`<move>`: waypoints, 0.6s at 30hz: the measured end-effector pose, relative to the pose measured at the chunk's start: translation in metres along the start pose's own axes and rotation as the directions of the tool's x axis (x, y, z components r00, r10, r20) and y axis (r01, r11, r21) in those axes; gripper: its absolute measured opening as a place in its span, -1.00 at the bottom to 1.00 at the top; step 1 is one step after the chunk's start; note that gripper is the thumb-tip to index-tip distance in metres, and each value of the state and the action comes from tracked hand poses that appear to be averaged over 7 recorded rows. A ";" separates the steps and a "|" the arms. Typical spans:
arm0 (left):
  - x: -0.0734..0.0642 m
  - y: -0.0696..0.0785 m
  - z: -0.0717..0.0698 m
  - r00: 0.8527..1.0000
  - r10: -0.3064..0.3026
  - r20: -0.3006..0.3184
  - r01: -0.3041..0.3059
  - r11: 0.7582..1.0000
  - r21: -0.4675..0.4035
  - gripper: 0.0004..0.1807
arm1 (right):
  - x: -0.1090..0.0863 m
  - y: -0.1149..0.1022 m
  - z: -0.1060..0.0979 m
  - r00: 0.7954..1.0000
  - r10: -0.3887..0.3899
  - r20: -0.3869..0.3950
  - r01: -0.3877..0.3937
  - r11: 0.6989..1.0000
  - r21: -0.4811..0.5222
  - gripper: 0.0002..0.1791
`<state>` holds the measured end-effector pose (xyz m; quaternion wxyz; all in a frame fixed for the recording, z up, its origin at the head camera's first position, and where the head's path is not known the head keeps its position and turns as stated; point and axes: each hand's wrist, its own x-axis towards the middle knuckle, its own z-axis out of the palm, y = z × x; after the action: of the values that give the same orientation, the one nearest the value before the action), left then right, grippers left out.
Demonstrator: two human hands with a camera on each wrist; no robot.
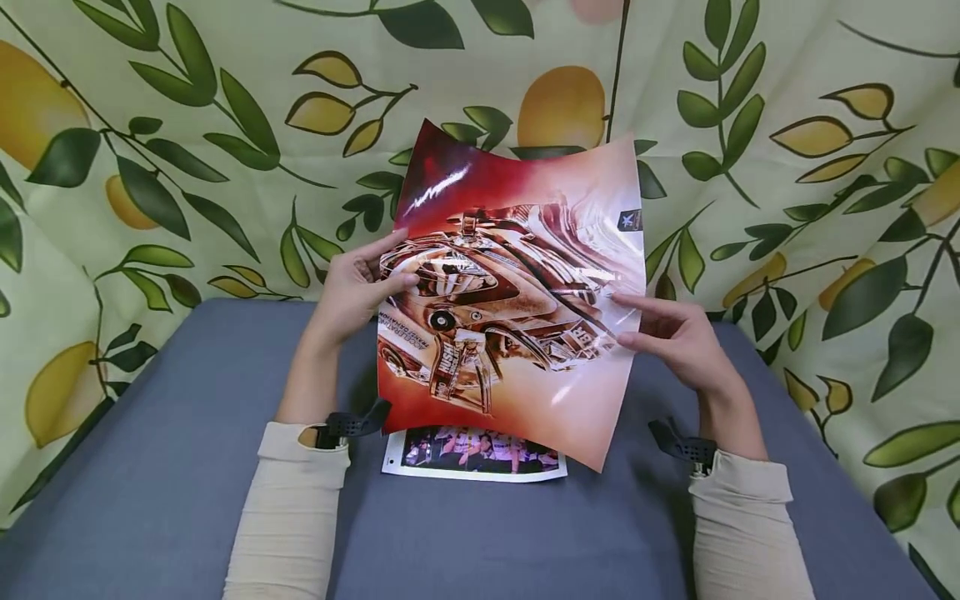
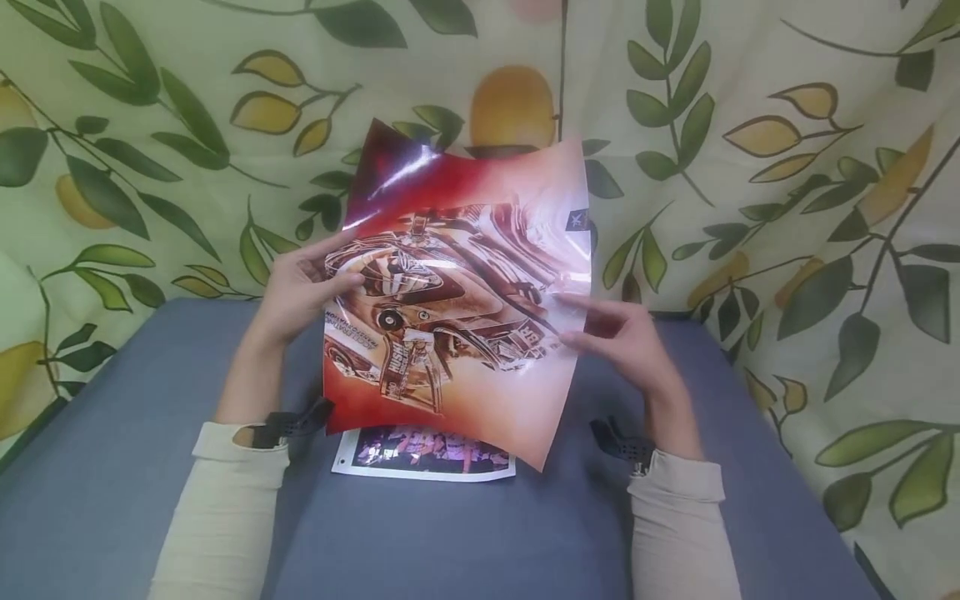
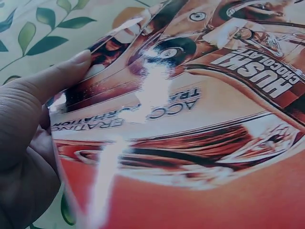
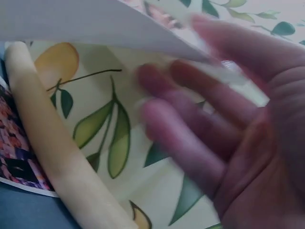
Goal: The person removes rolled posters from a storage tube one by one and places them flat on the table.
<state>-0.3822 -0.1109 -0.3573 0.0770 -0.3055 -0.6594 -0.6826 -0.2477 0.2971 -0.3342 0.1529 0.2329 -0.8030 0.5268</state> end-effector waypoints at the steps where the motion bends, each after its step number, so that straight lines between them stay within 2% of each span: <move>1: 0.000 0.001 0.000 1.000 0.004 -0.005 -0.004 1.000 -0.001 -0.35 | -0.001 0.000 -0.001 0.999 0.019 0.037 -0.018 0.999 -0.039 -0.47; 3: 0.000 0.002 0.000 1.000 0.015 -0.010 -0.016 1.000 -0.012 -0.35 | -0.001 -0.001 0.000 0.994 0.062 0.094 -0.052 0.993 -0.104 -0.46; 6: 0.000 0.003 0.001 0.999 0.034 -0.017 -0.034 0.999 0.002 -0.33 | -0.001 -0.001 0.004 0.992 0.088 0.094 -0.077 0.990 -0.117 -0.47; 10: -0.007 0.007 -0.002 0.998 0.056 0.011 -0.057 0.995 0.076 -0.28 | 0.000 0.000 0.011 0.996 0.077 0.046 -0.074 0.994 -0.077 -0.53; 12: -0.014 0.011 -0.005 0.998 0.047 0.032 -0.051 0.988 0.144 -0.26 | 0.000 -0.002 0.013 0.998 0.065 0.016 -0.063 0.993 -0.099 -0.53; 14: -0.021 0.014 -0.007 0.997 0.043 0.063 -0.056 0.971 0.232 -0.25 | -0.001 -0.004 0.014 0.998 0.055 -0.013 -0.056 0.990 -0.130 -0.54; 16: -0.027 0.017 -0.008 0.994 0.054 0.096 -0.078 0.961 0.266 -0.26 | -0.002 -0.006 0.012 0.998 0.049 -0.038 -0.054 0.987 -0.154 -0.54; 18: -0.029 0.018 -0.008 0.988 0.083 0.129 -0.115 0.957 0.267 -0.29 | -0.004 -0.008 0.009 0.997 0.048 -0.055 -0.055 0.990 -0.133 -0.54</move>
<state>-0.3518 -0.1290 -0.3566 0.1140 -0.3637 -0.7347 -0.5612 -0.2405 0.2872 -0.3334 0.1752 0.1877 -0.8383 0.4810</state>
